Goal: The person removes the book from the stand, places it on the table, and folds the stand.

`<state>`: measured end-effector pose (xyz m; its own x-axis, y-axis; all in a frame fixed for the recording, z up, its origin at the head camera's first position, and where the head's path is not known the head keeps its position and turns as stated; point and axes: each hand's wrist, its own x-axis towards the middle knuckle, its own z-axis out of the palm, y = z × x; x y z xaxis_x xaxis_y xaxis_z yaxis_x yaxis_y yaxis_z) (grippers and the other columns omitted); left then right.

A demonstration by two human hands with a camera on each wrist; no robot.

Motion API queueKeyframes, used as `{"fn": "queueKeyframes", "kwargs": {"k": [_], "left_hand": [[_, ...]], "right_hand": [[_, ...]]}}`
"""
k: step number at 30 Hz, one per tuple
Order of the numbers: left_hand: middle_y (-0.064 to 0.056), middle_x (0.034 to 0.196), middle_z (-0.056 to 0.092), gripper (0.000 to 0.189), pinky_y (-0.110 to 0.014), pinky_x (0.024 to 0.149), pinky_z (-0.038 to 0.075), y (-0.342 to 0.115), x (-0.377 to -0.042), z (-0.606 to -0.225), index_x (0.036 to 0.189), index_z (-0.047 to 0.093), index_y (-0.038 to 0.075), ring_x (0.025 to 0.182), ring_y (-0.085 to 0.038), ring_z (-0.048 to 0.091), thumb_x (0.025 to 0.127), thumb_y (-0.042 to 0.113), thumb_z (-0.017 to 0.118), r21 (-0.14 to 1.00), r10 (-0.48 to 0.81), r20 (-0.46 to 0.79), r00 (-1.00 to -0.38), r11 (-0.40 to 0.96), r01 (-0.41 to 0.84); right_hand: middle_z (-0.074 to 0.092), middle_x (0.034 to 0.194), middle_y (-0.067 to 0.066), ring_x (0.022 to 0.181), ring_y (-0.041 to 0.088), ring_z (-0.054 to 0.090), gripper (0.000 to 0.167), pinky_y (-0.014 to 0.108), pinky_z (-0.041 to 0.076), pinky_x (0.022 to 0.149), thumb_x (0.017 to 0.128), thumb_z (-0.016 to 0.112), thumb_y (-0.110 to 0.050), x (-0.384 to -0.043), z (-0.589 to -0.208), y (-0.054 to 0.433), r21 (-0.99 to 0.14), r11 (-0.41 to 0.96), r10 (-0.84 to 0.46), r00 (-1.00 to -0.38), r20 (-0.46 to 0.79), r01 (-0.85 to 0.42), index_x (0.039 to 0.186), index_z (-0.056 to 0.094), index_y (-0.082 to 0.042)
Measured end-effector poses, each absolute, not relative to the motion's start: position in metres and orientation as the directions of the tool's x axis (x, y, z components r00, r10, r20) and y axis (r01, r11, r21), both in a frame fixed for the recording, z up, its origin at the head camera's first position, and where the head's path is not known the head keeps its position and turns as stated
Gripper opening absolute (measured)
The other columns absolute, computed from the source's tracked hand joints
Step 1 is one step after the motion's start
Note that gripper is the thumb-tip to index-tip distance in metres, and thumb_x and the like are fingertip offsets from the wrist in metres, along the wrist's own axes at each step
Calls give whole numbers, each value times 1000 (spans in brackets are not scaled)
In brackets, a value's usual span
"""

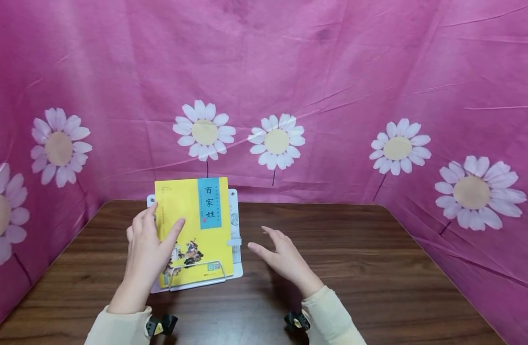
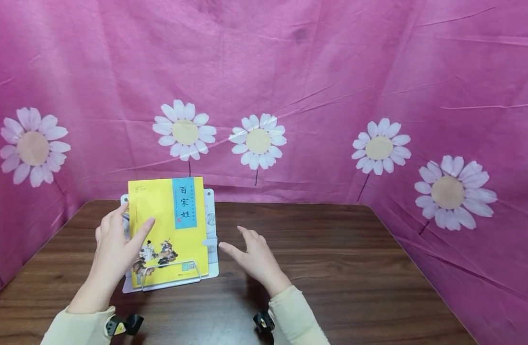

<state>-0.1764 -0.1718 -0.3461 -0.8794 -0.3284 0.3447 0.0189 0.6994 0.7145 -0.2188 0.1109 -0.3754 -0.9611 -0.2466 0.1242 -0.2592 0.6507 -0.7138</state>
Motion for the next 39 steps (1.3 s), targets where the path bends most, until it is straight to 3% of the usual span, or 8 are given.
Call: {"fn": "queueKeyframes", "kwargs": {"k": [11, 17, 26, 33, 39], "left_hand": [[-30, 151, 27, 84, -65, 100, 33, -183, -180, -348, 156, 22, 3, 132, -46, 25, 96, 52, 55, 735, -372, 298, -879, 677, -38], [-31, 152, 26, 85, -64, 103, 31, -190, -182, -352, 156, 21, 1, 133, -47, 25, 96, 52, 55, 750, -393, 278, -876, 659, -57], [-33, 153, 24, 85, -66, 107, 30, -197, -185, -354, 156, 20, 2, 137, -49, 26, 96, 52, 55, 759, -403, 243, -882, 646, -86], [-33, 148, 30, 85, -56, 93, 46, -199, -189, -358, 155, 22, 0, 121, -43, 46, 96, 53, 54, 779, -407, 190, -894, 617, -115], [-31, 145, 32, 79, -53, 93, 47, -200, -190, -361, 152, 30, -1, 119, -41, 47, 97, 49, 57, 787, -420, 164, -892, 601, -138]], "right_hand": [[64, 125, 12, 115, 29, 60, 62, 47, 50, 97, 94, 62, -52, -223, -382, 92, -761, 584, -293, -947, 128, -284, 135, 58, -6], [67, 109, 5, 97, 19, 58, 54, 35, 49, 82, 93, 64, -47, -223, -391, 78, -762, 574, -334, -935, 115, -299, 127, 64, -4], [68, 111, 5, 94, 15, 59, 52, 32, 51, 80, 92, 66, -47, -220, -399, 70, -793, 561, -332, -942, 45, -235, 124, 66, -7], [70, 109, 6, 88, 15, 60, 46, 31, 51, 75, 92, 68, -42, -219, -403, 71, -825, 529, -340, -941, 9, -199, 120, 68, -6], [70, 111, 8, 88, 15, 60, 42, 31, 51, 75, 92, 69, -37, -218, -405, 70, -847, 493, -377, -926, -4, -197, 119, 68, -4]]}}
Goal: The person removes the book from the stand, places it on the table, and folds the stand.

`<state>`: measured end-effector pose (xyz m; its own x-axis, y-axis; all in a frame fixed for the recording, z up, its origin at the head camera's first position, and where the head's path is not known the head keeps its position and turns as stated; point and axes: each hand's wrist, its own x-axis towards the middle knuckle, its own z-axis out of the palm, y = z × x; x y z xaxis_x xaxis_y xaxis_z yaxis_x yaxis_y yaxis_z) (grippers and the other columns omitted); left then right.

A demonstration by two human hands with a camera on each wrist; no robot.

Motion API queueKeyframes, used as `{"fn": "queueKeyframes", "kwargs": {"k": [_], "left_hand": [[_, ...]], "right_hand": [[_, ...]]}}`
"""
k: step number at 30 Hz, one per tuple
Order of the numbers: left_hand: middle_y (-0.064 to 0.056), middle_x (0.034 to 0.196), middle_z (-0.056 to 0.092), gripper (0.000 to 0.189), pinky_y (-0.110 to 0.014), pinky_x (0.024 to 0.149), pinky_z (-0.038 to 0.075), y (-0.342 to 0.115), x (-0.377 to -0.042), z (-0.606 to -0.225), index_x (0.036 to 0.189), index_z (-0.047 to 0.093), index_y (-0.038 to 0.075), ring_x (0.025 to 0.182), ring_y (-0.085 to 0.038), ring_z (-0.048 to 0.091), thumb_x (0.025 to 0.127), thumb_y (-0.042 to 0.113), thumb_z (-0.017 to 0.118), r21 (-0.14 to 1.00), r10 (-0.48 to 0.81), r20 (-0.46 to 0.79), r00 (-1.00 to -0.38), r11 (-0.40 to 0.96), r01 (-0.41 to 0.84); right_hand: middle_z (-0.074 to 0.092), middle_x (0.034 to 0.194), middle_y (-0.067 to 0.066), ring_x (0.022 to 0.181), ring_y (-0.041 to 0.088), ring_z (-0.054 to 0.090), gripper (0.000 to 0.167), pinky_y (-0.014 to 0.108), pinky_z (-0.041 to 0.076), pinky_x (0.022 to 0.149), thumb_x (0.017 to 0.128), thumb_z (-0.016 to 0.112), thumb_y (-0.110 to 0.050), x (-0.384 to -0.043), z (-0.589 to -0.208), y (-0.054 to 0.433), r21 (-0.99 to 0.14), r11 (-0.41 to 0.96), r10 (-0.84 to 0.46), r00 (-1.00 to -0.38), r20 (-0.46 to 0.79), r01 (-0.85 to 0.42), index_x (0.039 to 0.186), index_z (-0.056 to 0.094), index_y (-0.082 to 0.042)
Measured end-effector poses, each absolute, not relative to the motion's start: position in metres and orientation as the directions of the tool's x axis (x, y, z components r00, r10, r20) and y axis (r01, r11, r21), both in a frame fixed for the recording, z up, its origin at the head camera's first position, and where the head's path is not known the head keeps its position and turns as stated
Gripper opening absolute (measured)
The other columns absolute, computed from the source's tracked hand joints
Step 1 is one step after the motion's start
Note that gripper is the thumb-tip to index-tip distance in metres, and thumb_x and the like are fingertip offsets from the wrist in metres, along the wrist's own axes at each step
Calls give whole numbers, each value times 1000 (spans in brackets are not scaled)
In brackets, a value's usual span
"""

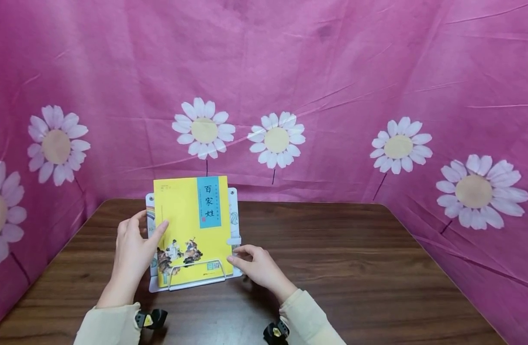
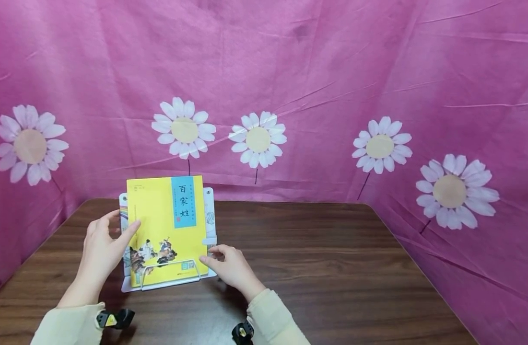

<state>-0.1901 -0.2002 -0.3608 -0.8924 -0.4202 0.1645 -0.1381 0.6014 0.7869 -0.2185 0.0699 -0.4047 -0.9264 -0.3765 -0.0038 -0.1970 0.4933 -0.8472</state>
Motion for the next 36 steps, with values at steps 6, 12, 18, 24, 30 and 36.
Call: {"fn": "queueKeyframes", "kwargs": {"k": [6, 12, 18, 24, 30, 36], "left_hand": [[-28, 143, 32, 75, -46, 89, 47, -202, -192, -366, 149, 36, -3, 113, -36, 51, 97, 46, 59, 791, -412, 150, -899, 596, -142], [-26, 137, 33, 68, -43, 88, 47, -198, -195, -370, 144, 41, -4, 110, -34, 50, 97, 40, 61, 801, -401, 144, -904, 584, -131], [-21, 121, 52, 62, -31, 78, 45, -203, -196, -372, 138, 46, -3, 102, -29, 53, 96, 39, 63, 803, -372, 102, -922, 579, -145], [-21, 117, 60, 62, -20, 69, 44, -209, -198, -376, 132, 50, -2, 98, -28, 58, 95, 45, 63, 804, -353, 80, -932, 576, -149], [-20, 113, 67, 50, -16, 63, 44, -209, -197, -376, 126, 55, 1, 88, -19, 60, 95, 39, 65, 813, -380, 126, -916, 569, -124], [-20, 113, 70, 48, -16, 62, 46, -205, -199, -375, 127, 54, 3, 84, -15, 60, 95, 37, 65, 829, -367, 150, -918, 552, -85]], "right_hand": [[69, 104, 7, 83, 16, 59, 42, 28, 51, 68, 91, 71, -30, -219, -410, 68, -872, 465, -394, -918, -48, -154, 121, 66, -1], [67, 101, 9, 74, 16, 60, 41, 28, 53, 64, 92, 71, -24, -219, -413, 71, -906, 411, -425, -900, -95, -98, 122, 63, 3], [66, 100, 9, 78, 15, 60, 39, 29, 55, 67, 93, 69, -20, -220, -414, 71, -916, 394, -441, -890, -113, -79, 122, 63, 4], [66, 101, 10, 79, 16, 63, 37, 31, 58, 70, 94, 68, -17, -221, -416, 70, -923, 376, -452, -885, -109, -78, 123, 62, 5], [65, 98, 12, 79, 17, 65, 36, 33, 59, 73, 93, 68, -11, -219, -418, 67, -939, 333, -462, -883, -87, -82, 123, 60, 8], [63, 97, 11, 78, 17, 64, 34, 34, 60, 75, 92, 68, -9, -218, -418, 66, -946, 319, -443, -892, -94, -59, 121, 60, 8]]}}
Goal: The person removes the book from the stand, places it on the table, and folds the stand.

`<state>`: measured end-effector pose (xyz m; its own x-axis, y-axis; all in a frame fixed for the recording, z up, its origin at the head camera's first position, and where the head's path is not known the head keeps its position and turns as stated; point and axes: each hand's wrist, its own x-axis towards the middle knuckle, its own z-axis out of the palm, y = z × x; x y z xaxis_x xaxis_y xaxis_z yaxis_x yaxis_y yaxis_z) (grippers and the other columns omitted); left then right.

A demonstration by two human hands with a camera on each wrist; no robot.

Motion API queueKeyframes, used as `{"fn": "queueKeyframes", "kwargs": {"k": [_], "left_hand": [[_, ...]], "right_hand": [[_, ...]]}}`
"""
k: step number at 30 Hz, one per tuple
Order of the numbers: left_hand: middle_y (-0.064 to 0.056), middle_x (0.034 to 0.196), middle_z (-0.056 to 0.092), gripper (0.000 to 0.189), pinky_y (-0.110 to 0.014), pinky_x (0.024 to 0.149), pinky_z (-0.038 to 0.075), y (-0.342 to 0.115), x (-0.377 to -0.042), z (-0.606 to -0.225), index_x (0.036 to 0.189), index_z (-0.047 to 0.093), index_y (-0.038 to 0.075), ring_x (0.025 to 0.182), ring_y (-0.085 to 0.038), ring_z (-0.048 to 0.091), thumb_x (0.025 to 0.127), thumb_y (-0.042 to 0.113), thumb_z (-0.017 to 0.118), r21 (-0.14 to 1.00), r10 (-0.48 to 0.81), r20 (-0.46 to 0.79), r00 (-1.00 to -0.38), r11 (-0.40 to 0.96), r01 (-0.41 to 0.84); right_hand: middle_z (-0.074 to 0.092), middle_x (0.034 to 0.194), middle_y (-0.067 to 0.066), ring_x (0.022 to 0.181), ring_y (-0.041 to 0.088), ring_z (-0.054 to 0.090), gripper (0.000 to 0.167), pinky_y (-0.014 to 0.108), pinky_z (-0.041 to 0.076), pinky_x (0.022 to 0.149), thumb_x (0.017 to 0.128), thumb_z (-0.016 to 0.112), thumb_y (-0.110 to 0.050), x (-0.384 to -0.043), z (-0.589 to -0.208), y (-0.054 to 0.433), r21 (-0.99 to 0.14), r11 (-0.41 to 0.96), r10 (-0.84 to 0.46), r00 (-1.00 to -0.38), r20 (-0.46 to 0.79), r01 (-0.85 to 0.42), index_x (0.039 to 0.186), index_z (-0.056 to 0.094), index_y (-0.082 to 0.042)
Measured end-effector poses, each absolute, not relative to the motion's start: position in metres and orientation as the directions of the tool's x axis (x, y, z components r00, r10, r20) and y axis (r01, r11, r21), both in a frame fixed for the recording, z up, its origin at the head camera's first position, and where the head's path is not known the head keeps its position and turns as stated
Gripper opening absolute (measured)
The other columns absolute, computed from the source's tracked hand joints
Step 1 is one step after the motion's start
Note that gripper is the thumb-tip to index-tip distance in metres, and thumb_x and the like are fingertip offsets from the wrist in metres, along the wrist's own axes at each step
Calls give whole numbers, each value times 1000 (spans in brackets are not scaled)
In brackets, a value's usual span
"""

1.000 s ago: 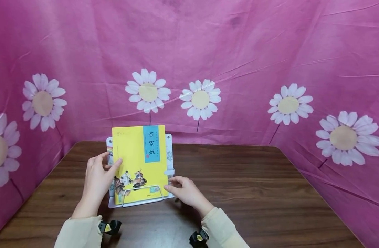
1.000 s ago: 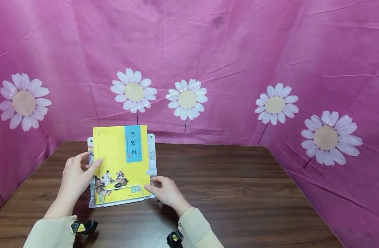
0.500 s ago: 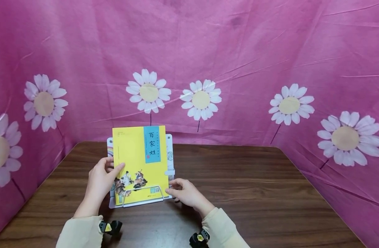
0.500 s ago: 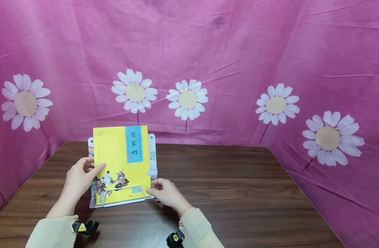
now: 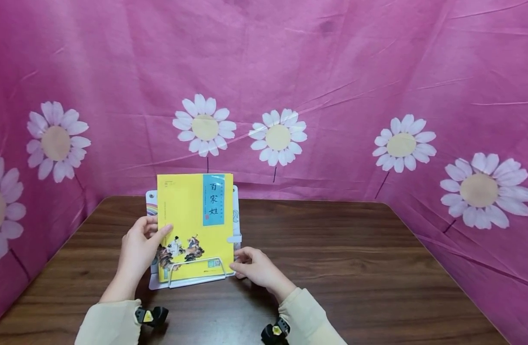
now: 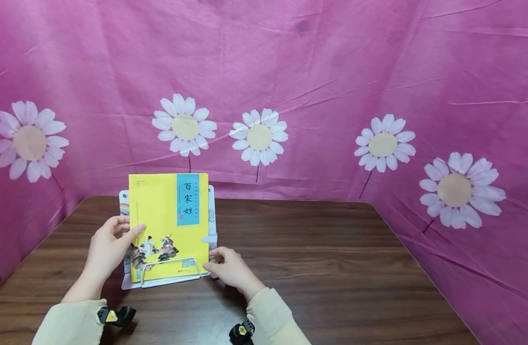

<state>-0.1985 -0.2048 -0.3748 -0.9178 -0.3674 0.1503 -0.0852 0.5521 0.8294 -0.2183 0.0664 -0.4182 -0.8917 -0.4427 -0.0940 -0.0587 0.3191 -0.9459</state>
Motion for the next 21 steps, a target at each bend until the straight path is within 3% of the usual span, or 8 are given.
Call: {"fn": "queueKeyframes", "kwargs": {"k": [6, 14, 21], "left_hand": [[-22, 121, 68, 46, -20, 70, 43, -203, -198, -374, 130, 48, 1, 94, -24, 59, 100, 33, 59, 828, -329, 148, -933, 557, -66], [-23, 120, 68, 40, -15, 69, 45, -207, -200, -375, 127, 49, 1, 78, 5, 55, 99, 27, 61, 864, -327, 173, -929, 503, -16], [-24, 121, 67, 42, -13, 67, 43, -207, -200, -375, 128, 49, 2, 74, 10, 53, 99, 29, 61, 879, -362, 195, -911, 476, -1]], "right_hand": [[63, 96, 11, 78, 16, 64, 34, 33, 60, 75, 93, 68, -9, -220, -420, 67, -945, 322, -449, -888, -103, -53, 122, 60, 7], [65, 99, 9, 82, 16, 64, 38, 32, 59, 74, 93, 68, -12, -221, -419, 68, -922, 377, -463, -879, -109, -85, 126, 60, 4], [68, 105, 11, 82, 16, 65, 38, 31, 58, 74, 93, 68, -15, -221, -417, 70, -912, 396, -489, -865, -113, -105, 127, 62, 1]]}}
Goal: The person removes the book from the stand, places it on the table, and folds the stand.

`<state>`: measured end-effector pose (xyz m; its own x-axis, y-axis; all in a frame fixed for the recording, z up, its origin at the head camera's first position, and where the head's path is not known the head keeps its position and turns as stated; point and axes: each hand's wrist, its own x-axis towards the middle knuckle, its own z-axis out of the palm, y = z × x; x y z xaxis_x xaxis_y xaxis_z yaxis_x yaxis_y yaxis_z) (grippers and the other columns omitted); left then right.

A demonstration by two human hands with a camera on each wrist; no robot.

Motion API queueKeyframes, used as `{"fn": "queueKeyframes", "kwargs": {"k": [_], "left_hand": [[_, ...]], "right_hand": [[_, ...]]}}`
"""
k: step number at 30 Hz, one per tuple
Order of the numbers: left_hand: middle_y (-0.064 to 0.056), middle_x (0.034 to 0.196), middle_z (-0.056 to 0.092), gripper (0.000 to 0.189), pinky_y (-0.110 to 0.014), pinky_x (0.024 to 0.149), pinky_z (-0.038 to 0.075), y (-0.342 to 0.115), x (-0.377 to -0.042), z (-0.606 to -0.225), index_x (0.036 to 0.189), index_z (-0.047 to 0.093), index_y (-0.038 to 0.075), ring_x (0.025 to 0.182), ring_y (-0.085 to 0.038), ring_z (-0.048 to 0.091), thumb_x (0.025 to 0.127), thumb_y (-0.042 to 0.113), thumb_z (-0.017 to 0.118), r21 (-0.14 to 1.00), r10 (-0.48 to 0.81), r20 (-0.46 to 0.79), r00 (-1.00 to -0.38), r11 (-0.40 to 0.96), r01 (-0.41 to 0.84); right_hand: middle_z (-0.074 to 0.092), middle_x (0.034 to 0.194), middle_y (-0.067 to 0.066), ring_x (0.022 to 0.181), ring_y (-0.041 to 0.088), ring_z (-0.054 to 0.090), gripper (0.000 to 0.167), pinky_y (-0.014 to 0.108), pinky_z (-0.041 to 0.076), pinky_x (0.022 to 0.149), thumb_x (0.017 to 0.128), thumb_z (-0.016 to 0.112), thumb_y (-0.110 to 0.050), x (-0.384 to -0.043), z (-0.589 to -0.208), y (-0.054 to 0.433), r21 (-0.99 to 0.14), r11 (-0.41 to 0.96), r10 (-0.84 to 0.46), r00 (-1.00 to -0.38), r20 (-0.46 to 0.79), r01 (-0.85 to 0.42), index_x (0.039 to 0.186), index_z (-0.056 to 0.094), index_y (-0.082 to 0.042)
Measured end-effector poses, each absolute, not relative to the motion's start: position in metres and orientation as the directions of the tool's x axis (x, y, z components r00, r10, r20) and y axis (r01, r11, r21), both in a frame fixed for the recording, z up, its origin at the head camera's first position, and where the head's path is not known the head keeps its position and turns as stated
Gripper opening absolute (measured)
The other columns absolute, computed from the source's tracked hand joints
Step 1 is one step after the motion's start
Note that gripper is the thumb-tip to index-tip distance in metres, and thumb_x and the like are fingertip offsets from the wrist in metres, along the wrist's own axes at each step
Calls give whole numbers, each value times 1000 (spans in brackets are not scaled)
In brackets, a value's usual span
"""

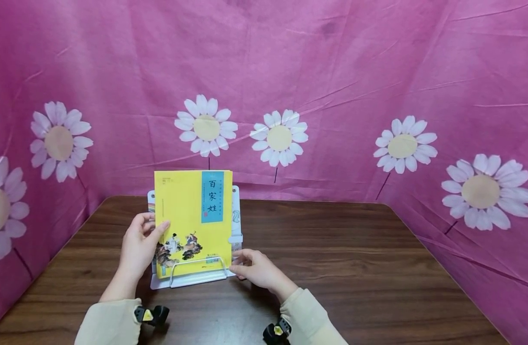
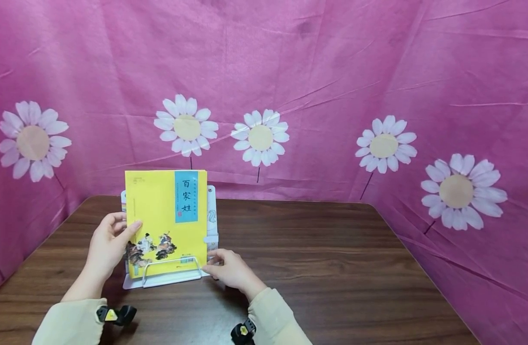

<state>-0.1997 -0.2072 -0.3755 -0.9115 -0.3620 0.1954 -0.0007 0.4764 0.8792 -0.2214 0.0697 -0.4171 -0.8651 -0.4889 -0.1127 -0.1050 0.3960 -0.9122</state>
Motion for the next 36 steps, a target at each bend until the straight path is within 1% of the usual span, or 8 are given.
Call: {"fn": "queueKeyframes", "kwargs": {"k": [7, 17, 20, 22, 24, 30, 32, 36], "left_hand": [[-24, 120, 68, 36, -13, 65, 45, -203, -200, -374, 125, 50, 2, 73, 11, 54, 99, 24, 62, 884, -370, 266, -890, 461, 73], [-24, 120, 68, 36, -13, 59, 47, -192, -199, -379, 127, 49, 2, 71, 11, 54, 99, 22, 60, 903, -404, 293, -867, 414, 112], [-27, 116, 67, 34, -12, 61, 46, -189, -200, -381, 127, 45, -1, 71, 11, 55, 101, 16, 57, 912, -411, 316, -855, 380, 154], [-25, 111, 68, 33, -12, 61, 47, -187, -201, -383, 128, 43, -2, 71, 10, 55, 102, 14, 53, 919, -412, 325, -851, 352, 181], [-18, 104, 69, 32, -13, 62, 47, -185, -202, -384, 129, 41, -3, 72, 8, 56, 103, 12, 51, 927, -415, 331, -848, 314, 208], [21, 89, 63, 30, -14, 62, 51, -183, -201, -382, 128, 42, -2, 72, 7, 59, 102, 12, 51, 934, -423, 344, -838, 243, 260], [27, 87, 60, 28, -14, 61, 51, -184, -200, -381, 127, 43, 0, 71, 7, 60, 103, 12, 51, 932, -433, 353, -829, 236, 274], [29, 89, 61, 22, -13, 61, 51, -187, -199, -379, 124, 47, 9, 71, 7, 61, 103, 12, 51, 923, -459, 383, -801, 225, 312]], "right_hand": [[68, 109, 12, 84, 15, 64, 40, 31, 58, 75, 93, 68, -17, -221, -417, 70, -913, 393, -495, -861, -114, -106, 128, 61, 1], [68, 117, 15, 82, 16, 64, 41, 32, 58, 74, 93, 68, -16, -218, -418, 69, -921, 379, -481, -869, -117, -85, 131, 61, 1], [67, 117, 15, 84, 16, 64, 42, 32, 58, 74, 94, 67, -16, -218, -417, 69, -924, 372, -489, -865, -112, -91, 133, 60, -1], [67, 118, 15, 88, 16, 65, 43, 33, 58, 75, 95, 67, -17, -218, -417, 69, -926, 365, -495, -863, -105, -97, 135, 59, -3], [67, 119, 15, 90, 17, 65, 45, 33, 58, 75, 95, 66, -18, -218, -415, 69, -927, 361, -497, -862, -100, -101, 138, 57, -6], [66, 124, 14, 97, 17, 65, 48, 33, 58, 77, 96, 66, -20, -219, -415, 68, -928, 354, -503, -860, -87, -114, 141, 54, -9], [65, 126, 14, 101, 19, 65, 48, 33, 58, 77, 96, 65, -20, -219, -415, 68, -929, 348, -511, -856, -80, -122, 142, 54, -9], [64, 130, 14, 110, 23, 64, 49, 31, 57, 77, 97, 64, -21, -219, -414, 67, -930, 341, -523, -850, -68, -135, 143, 52, -10]]}}
